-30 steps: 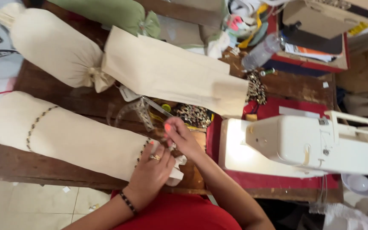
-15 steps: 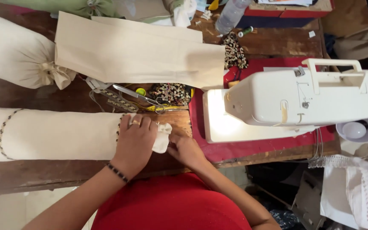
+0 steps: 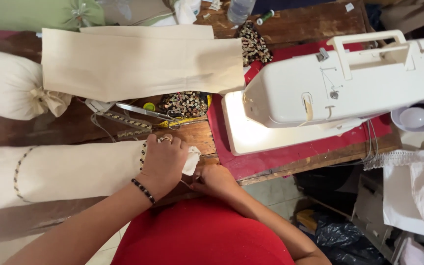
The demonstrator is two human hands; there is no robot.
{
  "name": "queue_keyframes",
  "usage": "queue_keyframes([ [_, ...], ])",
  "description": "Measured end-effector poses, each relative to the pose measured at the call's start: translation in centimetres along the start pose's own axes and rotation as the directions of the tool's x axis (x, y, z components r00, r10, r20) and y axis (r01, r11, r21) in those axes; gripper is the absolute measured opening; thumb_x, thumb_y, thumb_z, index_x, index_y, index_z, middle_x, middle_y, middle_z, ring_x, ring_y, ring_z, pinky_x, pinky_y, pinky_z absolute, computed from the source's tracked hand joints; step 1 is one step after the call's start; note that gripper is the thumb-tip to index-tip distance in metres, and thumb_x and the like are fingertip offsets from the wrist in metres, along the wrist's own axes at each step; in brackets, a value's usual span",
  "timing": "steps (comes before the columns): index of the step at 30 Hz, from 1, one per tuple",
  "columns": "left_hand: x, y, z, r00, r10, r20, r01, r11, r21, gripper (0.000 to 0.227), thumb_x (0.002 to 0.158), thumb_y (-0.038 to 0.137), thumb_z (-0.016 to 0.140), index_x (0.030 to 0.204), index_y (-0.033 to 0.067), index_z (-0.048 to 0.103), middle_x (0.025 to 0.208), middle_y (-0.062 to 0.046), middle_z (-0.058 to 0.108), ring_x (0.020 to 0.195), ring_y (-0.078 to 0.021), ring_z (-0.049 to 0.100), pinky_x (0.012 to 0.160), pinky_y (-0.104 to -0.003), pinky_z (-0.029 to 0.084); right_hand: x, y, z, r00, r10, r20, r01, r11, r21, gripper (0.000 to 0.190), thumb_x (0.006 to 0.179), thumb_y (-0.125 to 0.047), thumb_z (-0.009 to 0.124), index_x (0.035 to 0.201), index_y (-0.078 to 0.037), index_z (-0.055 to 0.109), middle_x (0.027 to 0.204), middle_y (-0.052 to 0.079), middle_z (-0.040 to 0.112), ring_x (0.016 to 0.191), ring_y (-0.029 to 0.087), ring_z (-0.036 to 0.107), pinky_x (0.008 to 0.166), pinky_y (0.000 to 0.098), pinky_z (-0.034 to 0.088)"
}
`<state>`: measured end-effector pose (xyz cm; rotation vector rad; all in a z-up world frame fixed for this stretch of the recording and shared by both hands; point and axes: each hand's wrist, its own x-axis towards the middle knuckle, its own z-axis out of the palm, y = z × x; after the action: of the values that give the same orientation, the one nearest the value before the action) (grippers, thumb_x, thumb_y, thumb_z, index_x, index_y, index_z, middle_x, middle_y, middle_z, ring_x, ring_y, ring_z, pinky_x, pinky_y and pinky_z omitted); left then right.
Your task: The person is finishing bolster pillows by tying the ends with a cord and using scissors to cut the excess string.
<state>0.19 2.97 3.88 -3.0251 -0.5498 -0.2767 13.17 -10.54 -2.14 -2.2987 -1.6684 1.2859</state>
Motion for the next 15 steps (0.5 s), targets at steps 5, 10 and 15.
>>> queue_keyframes([
  [5,1.5,-1.1,-3.4,0.973,0.021,0.232,-0.016,1.000,-0.026,0.015,0.071,0.023,0.056,0.081,0.0188,0.066,0.080,-0.003,0.065,0.085,-0.0287,0.061,0.072,-0.048,0.040,0.5,2.1,1.7,0.981,0.164,-0.104,0.095,0.061,0.994,0.026,0.099,-0.028,0.056,0.082,-0.011,0.064,0.042,0.008,0.051,0.034,0.011,0.044,0.035,0.0174,0.032],
  [10,3.8,0.4,-6.8,0.894,-0.028,0.448,0.030,1.000,0.003,0.027,0.072,0.036,0.060,0.093,0.0195,0.069,0.092,-0.004,0.069,0.093,-0.0305,0.065,0.076,-0.055,0.044,0.4,1.8,2.6,0.960,0.267,-0.081,0.184,-0.387,0.904,0.018,0.098,-0.016,0.065,0.114,-0.011,0.058,0.091,-0.001,0.062,0.065,0.004,0.061,0.070,0.0207,0.064],
  [15,7.5,0.0,-3.2,0.708,-0.085,0.701,0.198,0.977,-0.081,0.065,0.074,0.066,0.065,0.112,0.0127,0.066,0.112,-0.007,0.072,0.108,-0.0342,0.069,0.080,-0.058,0.050,-0.8,1.1,3.9,0.959,-0.002,-0.285,0.285,-0.022,0.958,0.057,0.081,0.004,0.073,0.134,-0.009,0.057,0.093,0.003,0.057,0.073,0.007,0.057,0.071,0.0244,0.063],
])
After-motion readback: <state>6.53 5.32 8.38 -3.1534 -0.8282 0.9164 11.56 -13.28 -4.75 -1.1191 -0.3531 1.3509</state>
